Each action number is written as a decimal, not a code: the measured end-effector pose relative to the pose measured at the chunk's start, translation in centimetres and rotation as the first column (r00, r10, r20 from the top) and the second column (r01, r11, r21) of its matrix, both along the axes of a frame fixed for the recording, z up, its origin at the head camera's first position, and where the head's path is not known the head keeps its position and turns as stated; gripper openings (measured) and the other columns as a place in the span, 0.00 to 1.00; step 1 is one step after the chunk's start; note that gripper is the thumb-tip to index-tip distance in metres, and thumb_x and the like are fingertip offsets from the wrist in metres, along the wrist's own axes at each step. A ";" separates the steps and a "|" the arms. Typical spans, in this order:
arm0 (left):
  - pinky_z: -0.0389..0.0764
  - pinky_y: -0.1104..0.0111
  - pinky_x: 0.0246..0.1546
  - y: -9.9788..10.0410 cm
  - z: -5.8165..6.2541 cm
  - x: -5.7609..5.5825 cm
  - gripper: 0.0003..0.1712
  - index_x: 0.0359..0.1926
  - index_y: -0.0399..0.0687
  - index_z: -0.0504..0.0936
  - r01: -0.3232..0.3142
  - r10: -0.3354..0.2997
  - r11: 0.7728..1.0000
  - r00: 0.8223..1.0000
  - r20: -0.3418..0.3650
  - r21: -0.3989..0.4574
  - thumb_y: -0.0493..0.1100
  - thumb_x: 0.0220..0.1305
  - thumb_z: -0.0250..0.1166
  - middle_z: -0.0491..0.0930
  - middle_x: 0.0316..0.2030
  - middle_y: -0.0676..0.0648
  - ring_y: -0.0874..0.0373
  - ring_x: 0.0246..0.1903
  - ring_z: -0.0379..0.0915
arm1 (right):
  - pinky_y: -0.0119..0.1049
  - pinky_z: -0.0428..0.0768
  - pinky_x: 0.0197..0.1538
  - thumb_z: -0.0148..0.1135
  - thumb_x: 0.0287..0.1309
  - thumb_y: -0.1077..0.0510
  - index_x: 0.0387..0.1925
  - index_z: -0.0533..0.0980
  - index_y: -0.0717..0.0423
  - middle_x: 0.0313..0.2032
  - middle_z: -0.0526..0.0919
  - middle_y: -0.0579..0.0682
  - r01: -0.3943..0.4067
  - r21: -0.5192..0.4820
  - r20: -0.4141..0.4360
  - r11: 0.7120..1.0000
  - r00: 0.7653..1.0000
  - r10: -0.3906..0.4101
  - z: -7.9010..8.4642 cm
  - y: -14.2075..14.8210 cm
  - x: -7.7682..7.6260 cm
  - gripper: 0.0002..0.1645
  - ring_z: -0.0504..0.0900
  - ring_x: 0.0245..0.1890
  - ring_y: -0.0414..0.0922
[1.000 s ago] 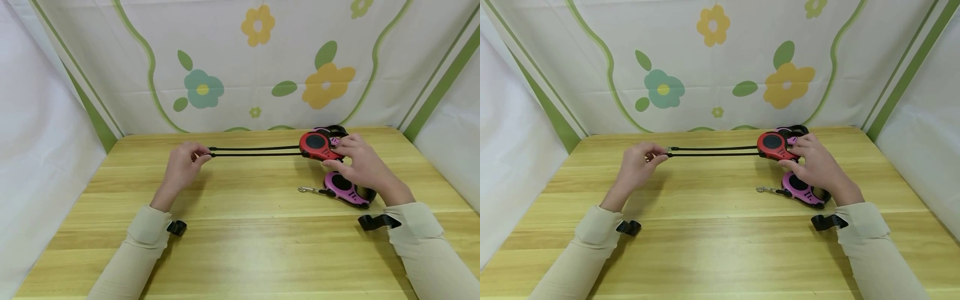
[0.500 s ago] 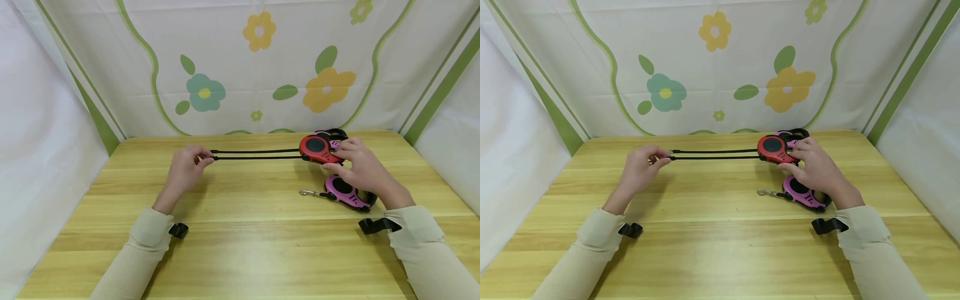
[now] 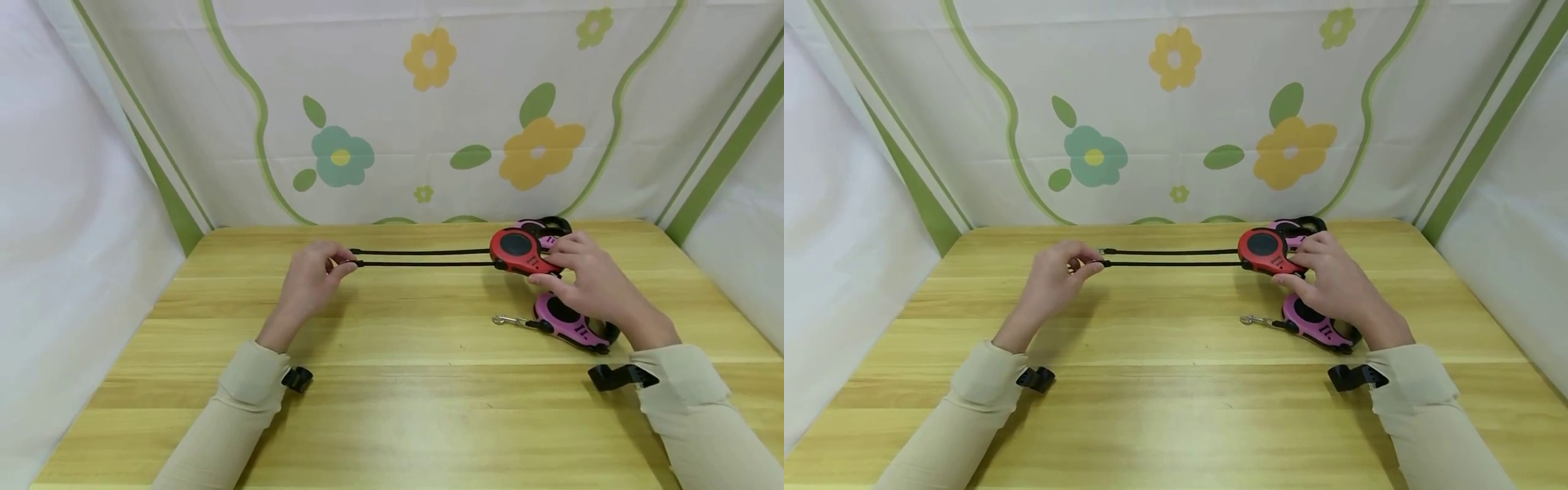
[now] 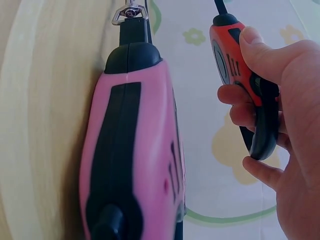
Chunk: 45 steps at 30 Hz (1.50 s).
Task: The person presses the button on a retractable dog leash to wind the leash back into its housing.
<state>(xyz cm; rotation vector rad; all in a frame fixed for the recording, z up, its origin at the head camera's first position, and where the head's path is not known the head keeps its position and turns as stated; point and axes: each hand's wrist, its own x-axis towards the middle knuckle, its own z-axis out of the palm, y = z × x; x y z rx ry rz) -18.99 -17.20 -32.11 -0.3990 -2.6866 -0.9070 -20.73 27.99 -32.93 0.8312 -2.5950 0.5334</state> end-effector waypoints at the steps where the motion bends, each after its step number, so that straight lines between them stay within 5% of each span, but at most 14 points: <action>1: 0.78 0.61 0.39 0.0 0.0 0.0 0.05 0.44 0.44 0.90 0.000 0.000 1.000 1.000 -0.001 -0.001 0.40 0.72 0.70 0.87 0.39 0.44 0.50 0.35 0.78 | 0.54 0.76 0.49 0.83 0.50 0.59 0.41 0.88 0.70 0.42 0.87 0.60 0.001 0.002 -0.001 1.000 1.000 -0.001 0.0 0.0 0.0 0.21 0.75 0.49 0.53; 21: 0.80 0.60 0.40 0.5 -0.1 0.0 0.05 0.44 0.44 0.89 0.023 -0.023 1.000 1.000 -0.018 -0.012 0.41 0.73 0.70 0.88 0.40 0.44 0.50 0.35 0.79 | 0.49 0.74 0.48 0.85 0.47 0.58 0.39 0.89 0.67 0.41 0.87 0.56 -0.022 0.000 -0.057 1.000 0.998 0.022 -0.4 -0.1 0.0 0.20 0.75 0.49 0.51; 45: 0.79 0.61 0.39 0.9 0.0 0.3 0.05 0.44 0.46 0.90 0.018 -0.019 0.999 1.000 0.000 -0.030 0.42 0.72 0.70 0.88 0.40 0.45 0.52 0.35 0.78 | 0.54 0.76 0.52 0.83 0.52 0.56 0.38 0.89 0.64 0.45 0.88 0.59 -0.023 0.010 0.004 1.000 1.000 0.023 -0.4 -0.5 0.2 0.17 0.76 0.53 0.54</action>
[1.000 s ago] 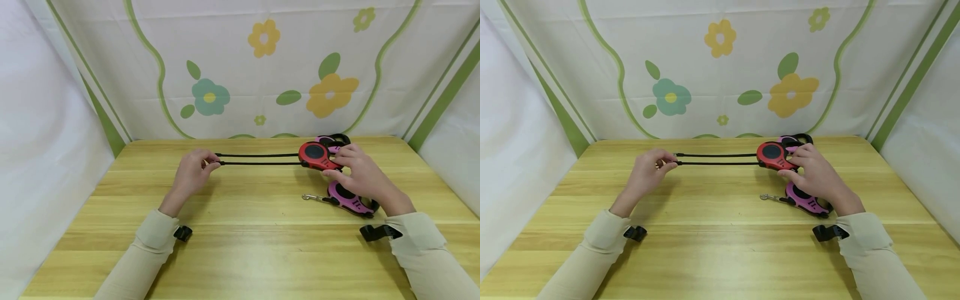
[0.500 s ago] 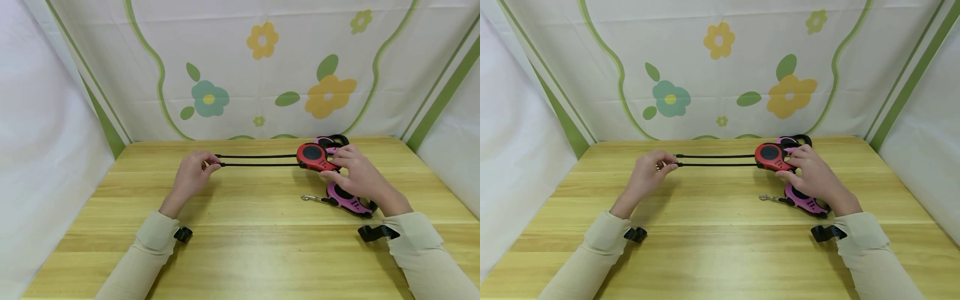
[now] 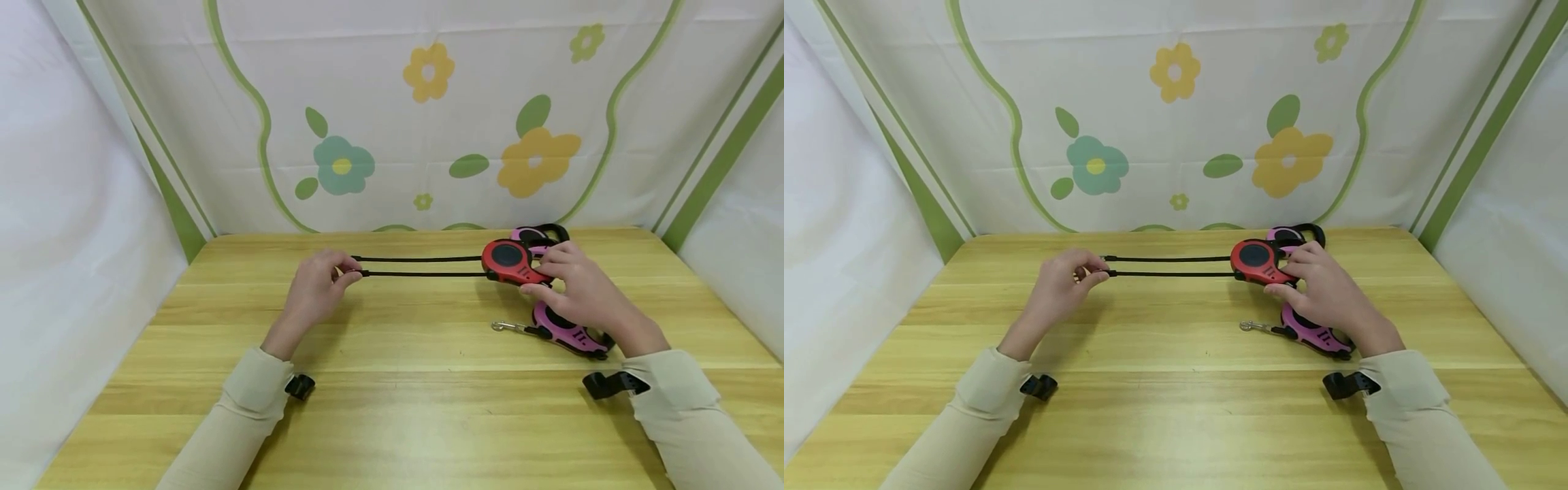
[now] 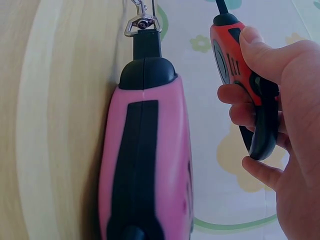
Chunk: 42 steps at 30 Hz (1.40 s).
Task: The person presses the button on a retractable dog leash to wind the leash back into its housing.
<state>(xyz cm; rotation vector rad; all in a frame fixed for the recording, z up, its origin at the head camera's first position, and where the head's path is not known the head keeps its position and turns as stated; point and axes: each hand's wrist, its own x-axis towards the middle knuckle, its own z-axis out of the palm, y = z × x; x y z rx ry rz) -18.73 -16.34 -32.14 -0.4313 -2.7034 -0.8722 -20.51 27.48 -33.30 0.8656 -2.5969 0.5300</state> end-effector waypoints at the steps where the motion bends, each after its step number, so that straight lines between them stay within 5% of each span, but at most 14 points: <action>1: 0.79 0.61 0.39 0.0 0.0 0.0 0.05 0.44 0.46 0.90 -0.001 0.001 1.000 1.000 0.002 -0.002 0.42 0.72 0.70 0.88 0.40 0.46 0.52 0.35 0.78 | 0.54 0.77 0.52 0.83 0.52 0.56 0.38 0.89 0.64 0.46 0.88 0.59 -0.003 -0.001 0.001 1.000 1.000 0.003 0.0 0.0 0.0 0.16 0.76 0.54 0.54; 42: 0.79 0.62 0.40 0.4 0.1 0.4 0.05 0.43 0.46 0.90 0.021 -0.020 1.000 1.000 0.003 -0.002 0.42 0.72 0.71 0.88 0.40 0.46 0.53 0.35 0.77 | 0.55 0.77 0.54 0.82 0.53 0.57 0.37 0.88 0.65 0.43 0.87 0.58 -0.058 -0.005 -0.025 0.998 0.998 0.058 -0.4 -0.4 -0.2 0.16 0.76 0.53 0.54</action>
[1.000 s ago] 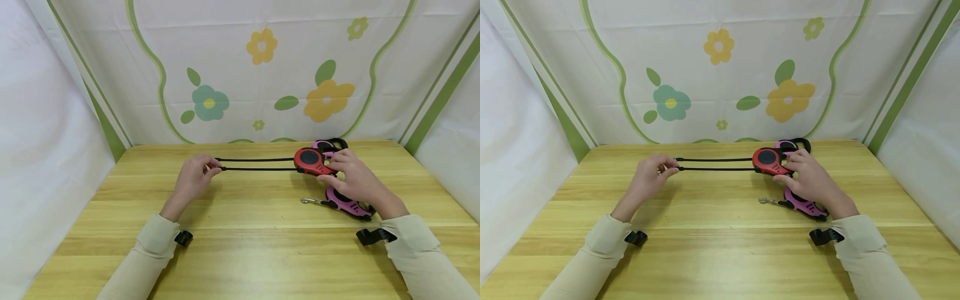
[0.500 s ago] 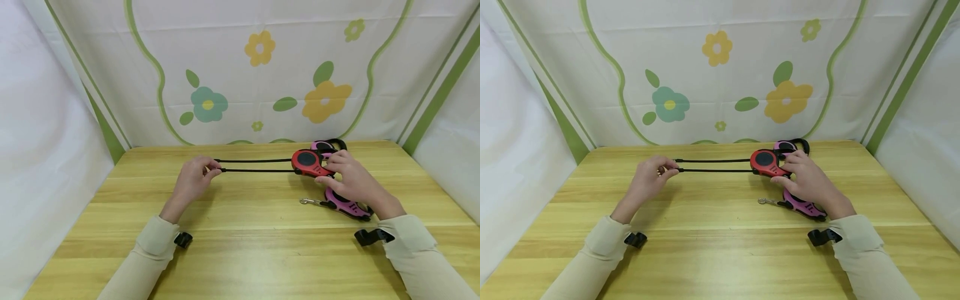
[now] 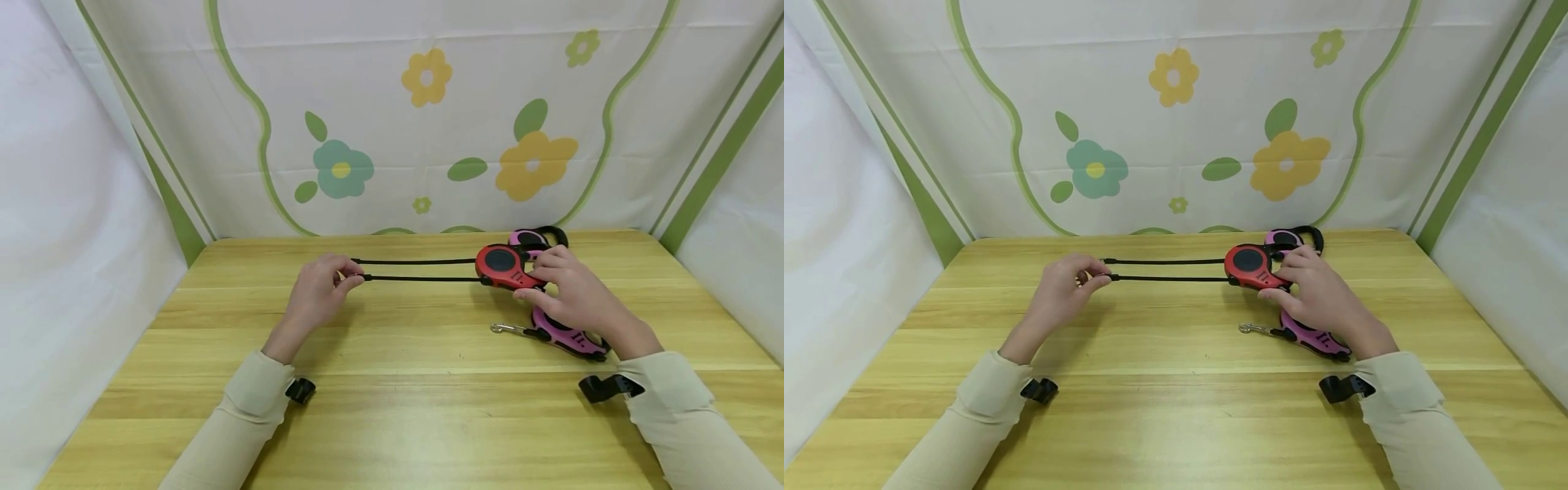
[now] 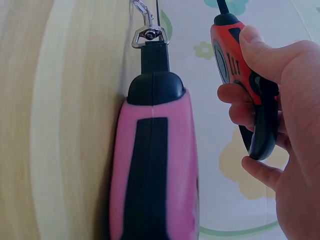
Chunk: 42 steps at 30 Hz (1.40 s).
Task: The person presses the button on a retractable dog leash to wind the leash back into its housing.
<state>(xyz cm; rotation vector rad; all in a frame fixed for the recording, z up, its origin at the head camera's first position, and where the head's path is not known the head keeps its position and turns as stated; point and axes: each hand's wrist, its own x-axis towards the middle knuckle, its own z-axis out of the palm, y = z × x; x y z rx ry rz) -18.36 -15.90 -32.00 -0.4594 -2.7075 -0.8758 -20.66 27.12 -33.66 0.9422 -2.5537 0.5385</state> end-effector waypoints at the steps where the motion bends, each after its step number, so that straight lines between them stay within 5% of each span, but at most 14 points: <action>1: 0.78 0.62 0.40 0.0 0.0 0.0 0.05 0.43 0.46 0.90 0.001 -0.001 1.000 1.000 0.000 -0.001 0.42 0.72 0.71 0.88 0.40 0.46 0.53 0.35 0.77 | 0.54 0.76 0.54 0.82 0.53 0.57 0.37 0.88 0.64 0.43 0.87 0.58 -0.004 -0.001 -0.002 1.000 1.000 0.004 0.0 0.0 0.0 0.15 0.76 0.52 0.54; 25: 0.79 0.65 0.35 0.5 0.4 0.1 0.03 0.40 0.46 0.90 0.043 -0.043 0.999 0.999 0.006 0.023 0.41 0.71 0.72 0.89 0.37 0.46 0.57 0.30 0.77 | 0.47 0.70 0.51 0.81 0.55 0.55 0.29 0.85 0.55 0.37 0.82 0.50 -0.033 0.021 -0.015 0.999 0.999 0.033 0.3 -0.6 0.3 0.11 0.72 0.47 0.48; 42: 0.80 0.64 0.38 0.4 0.4 0.2 0.06 0.39 0.44 0.89 0.039 -0.039 0.999 0.999 0.019 0.021 0.42 0.72 0.71 0.88 0.35 0.46 0.55 0.33 0.79 | 0.51 0.72 0.55 0.81 0.55 0.54 0.31 0.86 0.58 0.36 0.84 0.50 -0.046 0.027 -0.028 0.999 0.999 0.047 0.2 -1.1 0.2 0.12 0.74 0.48 0.49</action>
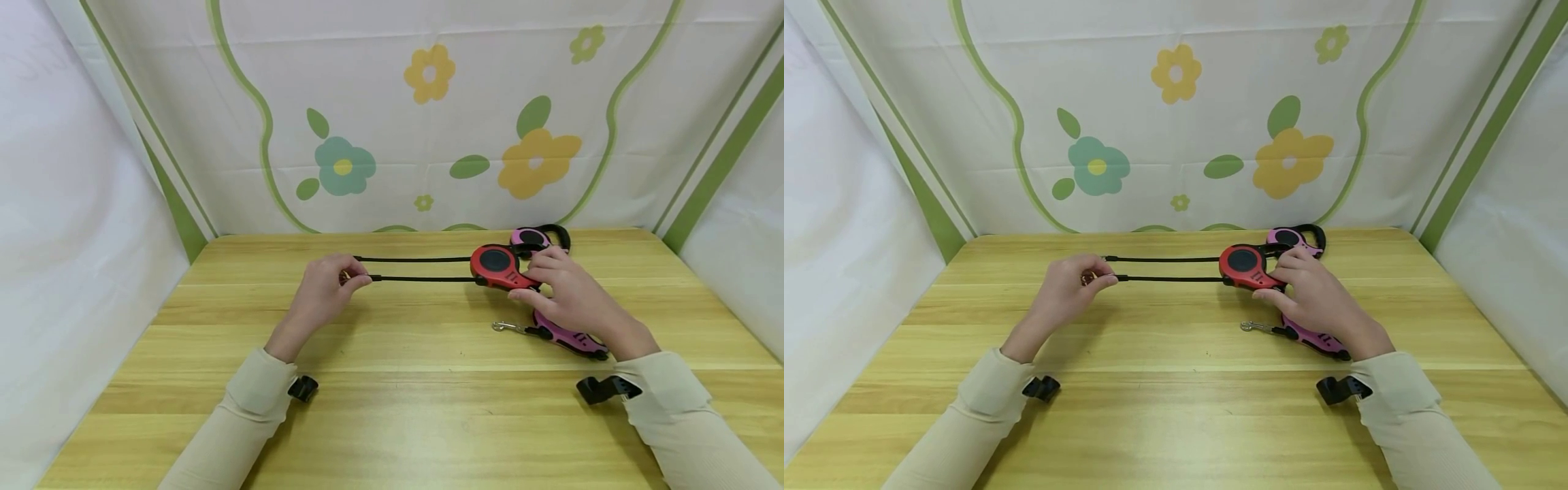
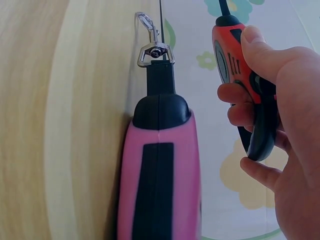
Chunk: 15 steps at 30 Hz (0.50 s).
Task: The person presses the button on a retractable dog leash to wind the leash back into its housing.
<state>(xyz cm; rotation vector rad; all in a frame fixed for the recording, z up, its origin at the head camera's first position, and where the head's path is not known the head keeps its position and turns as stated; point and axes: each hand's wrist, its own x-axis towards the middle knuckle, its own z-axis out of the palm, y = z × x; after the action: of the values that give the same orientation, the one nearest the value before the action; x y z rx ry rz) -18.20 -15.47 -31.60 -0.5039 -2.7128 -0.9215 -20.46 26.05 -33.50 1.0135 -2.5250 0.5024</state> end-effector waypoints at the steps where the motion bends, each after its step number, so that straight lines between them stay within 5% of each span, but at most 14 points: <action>1: 0.80 0.64 0.38 0.0 0.0 0.0 0.06 0.39 0.44 0.89 -0.001 0.001 1.000 1.000 0.001 -0.001 0.42 0.72 0.71 0.88 0.36 0.46 0.54 0.33 0.79 | 0.51 0.72 0.55 0.81 0.55 0.54 0.32 0.86 0.59 0.36 0.84 0.50 0.001 0.000 0.001 1.000 1.000 -0.001 0.0 0.0 0.0 0.12 0.74 0.48 0.49; 15: 0.83 0.63 0.39 0.0 0.0 0.0 0.05 0.39 0.44 0.89 0.033 -0.032 0.999 0.999 -0.016 0.010 0.41 0.71 0.71 0.89 0.36 0.46 0.55 0.34 0.81 | 0.46 0.69 0.52 0.81 0.55 0.53 0.26 0.82 0.49 0.33 0.81 0.44 -0.003 0.002 0.006 1.000 1.000 0.003 0.0 -0.2 -0.1 0.13 0.72 0.44 0.45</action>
<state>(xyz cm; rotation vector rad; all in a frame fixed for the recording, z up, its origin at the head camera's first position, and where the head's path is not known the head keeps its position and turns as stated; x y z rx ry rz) -18.22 -15.47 -31.64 -0.5524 -2.6925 -0.9349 -20.59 25.88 -33.53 1.0188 -2.5302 0.5049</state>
